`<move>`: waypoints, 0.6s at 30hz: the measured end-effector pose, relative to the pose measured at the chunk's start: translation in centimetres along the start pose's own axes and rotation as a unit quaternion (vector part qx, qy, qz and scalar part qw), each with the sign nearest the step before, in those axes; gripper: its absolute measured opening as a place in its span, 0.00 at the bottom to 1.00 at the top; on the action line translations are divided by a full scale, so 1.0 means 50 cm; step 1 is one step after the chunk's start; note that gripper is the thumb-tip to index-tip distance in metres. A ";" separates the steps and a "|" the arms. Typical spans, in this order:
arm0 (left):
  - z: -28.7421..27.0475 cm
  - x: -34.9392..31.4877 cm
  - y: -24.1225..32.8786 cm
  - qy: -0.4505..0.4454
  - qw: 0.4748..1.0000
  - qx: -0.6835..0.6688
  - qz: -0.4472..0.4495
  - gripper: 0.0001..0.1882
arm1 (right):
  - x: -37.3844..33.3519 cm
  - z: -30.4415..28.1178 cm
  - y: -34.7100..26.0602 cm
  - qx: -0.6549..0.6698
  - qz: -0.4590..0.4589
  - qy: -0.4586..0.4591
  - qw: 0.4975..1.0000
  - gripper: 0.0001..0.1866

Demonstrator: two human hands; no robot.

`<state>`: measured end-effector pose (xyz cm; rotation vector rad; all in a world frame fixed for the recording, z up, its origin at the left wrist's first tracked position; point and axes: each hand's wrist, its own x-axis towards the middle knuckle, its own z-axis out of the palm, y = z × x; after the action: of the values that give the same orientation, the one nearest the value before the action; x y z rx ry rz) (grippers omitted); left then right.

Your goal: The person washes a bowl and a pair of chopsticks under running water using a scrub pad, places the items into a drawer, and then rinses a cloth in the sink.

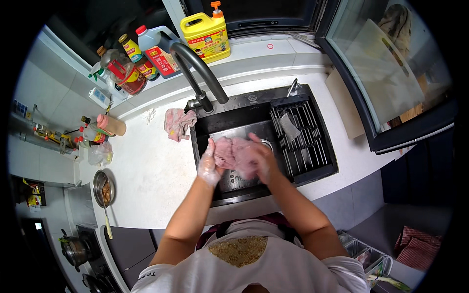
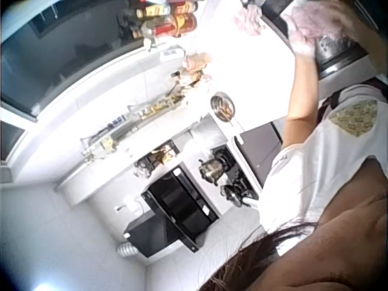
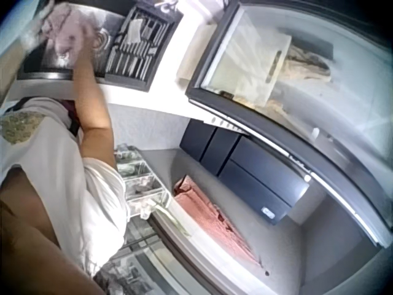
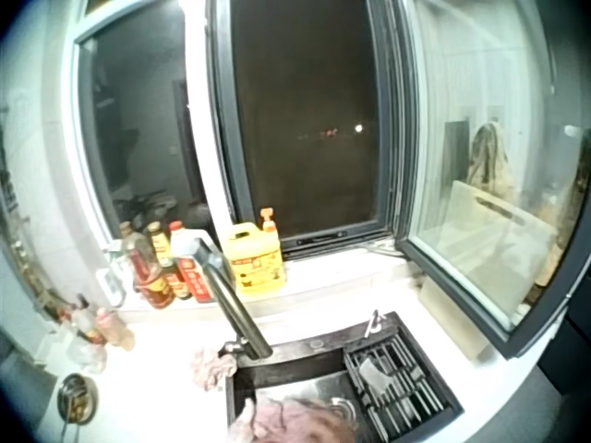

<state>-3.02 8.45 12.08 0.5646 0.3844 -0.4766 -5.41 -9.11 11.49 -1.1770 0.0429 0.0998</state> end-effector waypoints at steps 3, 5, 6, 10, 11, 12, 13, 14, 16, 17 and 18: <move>-0.023 0.055 -0.089 -0.239 0.962 -0.135 0.005 0.23 | -0.025 0.078 0.022 -0.304 -0.239 -0.058 0.921 0.13; -0.045 0.071 -0.118 -0.350 0.935 -0.027 0.047 0.21 | -0.028 0.079 0.060 -0.434 -0.242 -0.016 0.868 0.24; -0.044 0.065 -0.126 -0.211 0.973 0.081 0.056 0.20 | -0.015 0.064 0.069 -0.430 -0.192 0.057 0.880 0.18; 0.055 0.007 -0.092 0.014 0.998 0.006 -0.055 0.18 | -0.005 0.077 0.066 -0.410 -0.314 0.120 0.848 0.05; 0.053 0.007 -0.092 0.019 0.999 0.007 -0.050 0.19 | -0.038 0.122 0.004 -0.422 -0.351 0.077 0.832 0.05; 0.053 0.005 -0.092 0.024 0.999 0.011 -0.046 0.19 | -0.036 0.115 0.016 -0.429 -0.327 0.068 0.839 0.05; 0.053 0.004 -0.093 0.028 0.999 0.015 -0.042 0.19 | -0.034 0.106 0.029 -0.437 -0.302 0.059 0.845 0.05; 0.054 0.004 -0.094 0.033 0.999 0.019 -0.039 0.20 | -0.032 0.099 0.042 -0.445 -0.278 0.050 0.850 0.05; 0.052 -0.001 -0.097 0.044 0.998 0.029 -0.033 0.21 | 0.026 0.059 0.072 -0.415 -0.127 0.139 0.890 0.05; 0.053 -0.001 -0.098 0.049 0.996 0.054 -0.042 0.23 | 0.030 0.050 0.069 -0.409 -0.097 0.156 0.894 0.04; 0.031 0.010 -0.091 -0.042 0.995 -0.004 -0.088 0.23 | 0.016 0.059 0.060 -0.430 -0.174 0.128 0.876 0.04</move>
<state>-4.69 4.03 11.17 0.5038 0.3578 -0.6652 -4.99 -5.19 9.83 -2.0679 0.0174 -0.4023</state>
